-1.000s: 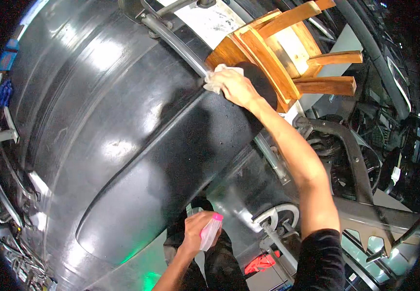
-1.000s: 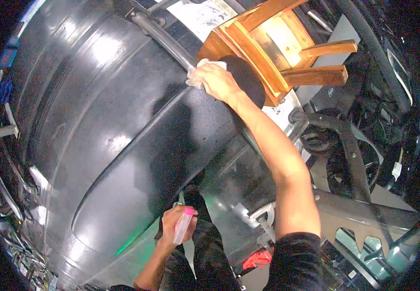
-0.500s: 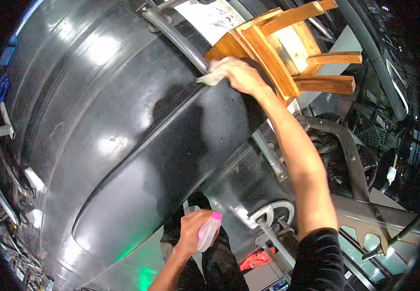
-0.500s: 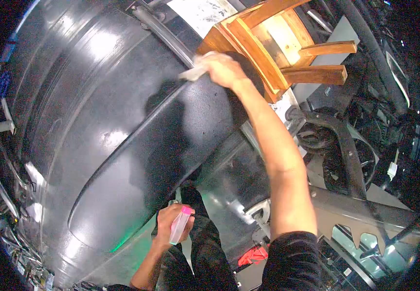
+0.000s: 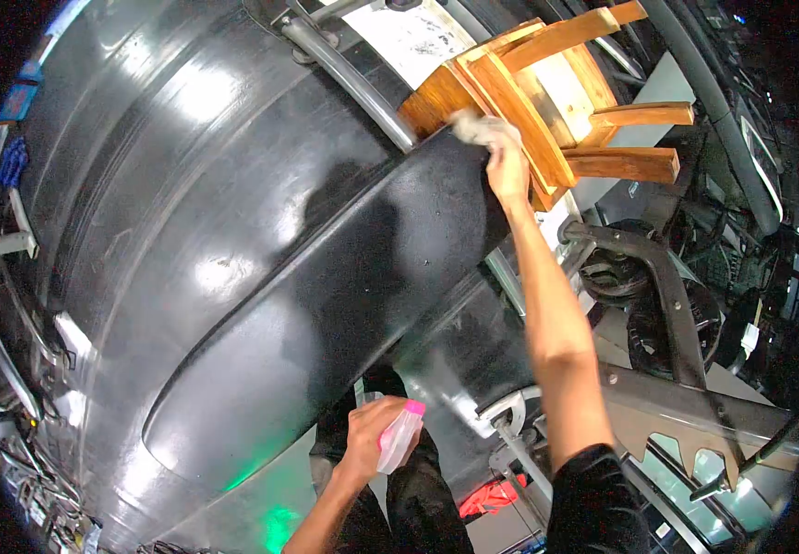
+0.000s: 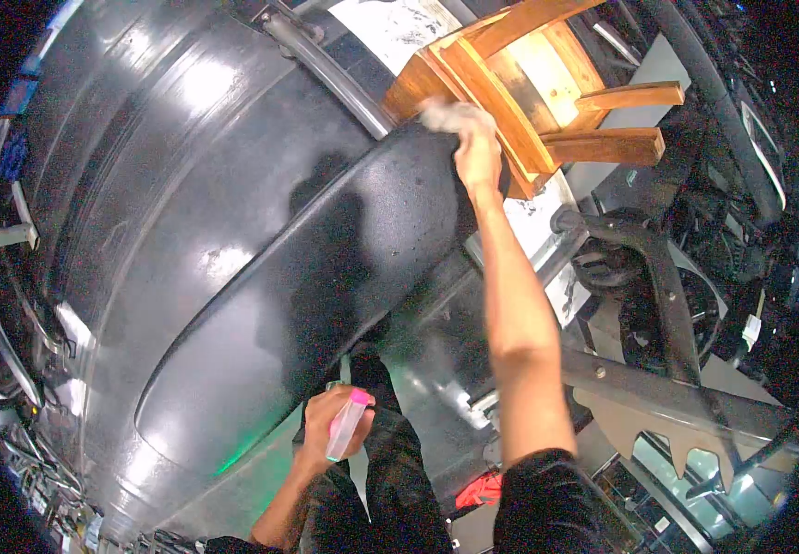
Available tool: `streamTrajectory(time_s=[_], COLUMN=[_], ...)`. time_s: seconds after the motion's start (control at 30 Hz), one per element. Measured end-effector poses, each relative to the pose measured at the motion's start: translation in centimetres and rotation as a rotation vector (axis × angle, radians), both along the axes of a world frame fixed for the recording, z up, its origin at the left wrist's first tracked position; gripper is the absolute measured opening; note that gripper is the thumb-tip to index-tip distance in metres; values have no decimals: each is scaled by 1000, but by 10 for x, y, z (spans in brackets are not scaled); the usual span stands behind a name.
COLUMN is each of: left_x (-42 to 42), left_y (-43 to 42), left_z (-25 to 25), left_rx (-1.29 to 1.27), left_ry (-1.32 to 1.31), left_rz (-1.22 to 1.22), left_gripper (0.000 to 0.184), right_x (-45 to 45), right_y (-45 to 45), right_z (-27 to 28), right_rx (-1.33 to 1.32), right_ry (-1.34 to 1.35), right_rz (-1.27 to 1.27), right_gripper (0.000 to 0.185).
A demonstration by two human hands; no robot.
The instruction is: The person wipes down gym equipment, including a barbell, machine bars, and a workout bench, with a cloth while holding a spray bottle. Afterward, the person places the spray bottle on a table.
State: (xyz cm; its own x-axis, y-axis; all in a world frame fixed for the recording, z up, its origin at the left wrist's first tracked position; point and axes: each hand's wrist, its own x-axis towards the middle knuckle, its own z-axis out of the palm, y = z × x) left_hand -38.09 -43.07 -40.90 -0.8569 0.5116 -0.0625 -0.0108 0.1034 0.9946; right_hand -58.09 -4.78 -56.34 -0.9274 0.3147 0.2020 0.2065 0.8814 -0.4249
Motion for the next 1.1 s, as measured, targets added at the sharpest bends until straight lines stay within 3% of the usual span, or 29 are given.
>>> streamTrajectory(time_s=[0.03, 0.13, 0.2, 0.27, 0.37, 0.47, 0.53, 0.6, 0.73, 0.8, 0.87, 0.9, 1.0, 1.1], left_x=[-1, 3, 3, 0, -2, -2, -2, 1, 4, 8, 13, 15, 17, 20], left_y=[1, 1, 4, 6, 1, -9, -15, -19, -25, -26, -28, -27, -26, -22], left_z=[1, 4, 4, 8, 10, 10, 8, 6, 7, 6, 6, 5, 7, 8], left_rx=[2, 10, 30, 46, 40, 10, 15, 1, -20, -5, 1, 17, 36, 33], left_ry=[2, -117, -103, -108, -116, -114, -98, -94, -100, -107, -115, -103, -136, -164], left_rz=[1, 67, 87, 94, 83, 71, 87, 76, 43, 36, 18, 13, 3, -14], left_gripper=[25, 24, 23, 23, 20, 19, 24, 25, 26, 25, 24, 23, 18, 16], right_x=[5, 32, 62, 69, 57, 49, 56, 86, 113, 106, 94, 85, 99, 162], right_y=[-15, -54, -69, -53, -25, -43, -79, -109, -69, -33, -8, -4, -55, -117], right_z=[3, -4, 6, 36, 35, 15, 9, 23, 44, 37, 17, 7, 3, 13], right_rx=[-24, 19, -171, 4, 130, 110, 114, -41, 98, -312, 124, 83, 84, -7], right_ry=[-38, 86, 92, -113, -117, 14, 38, 62, -149, -430, -143, 31, 82, 74], right_rz=[-287, 25, 394, 557, 468, 1, -153, 95, 592, 236, -5, -135, -122, 212], right_gripper=[21, 23, 26, 28, 30, 27, 26, 30, 39, 36, 28, 22, 24, 26])
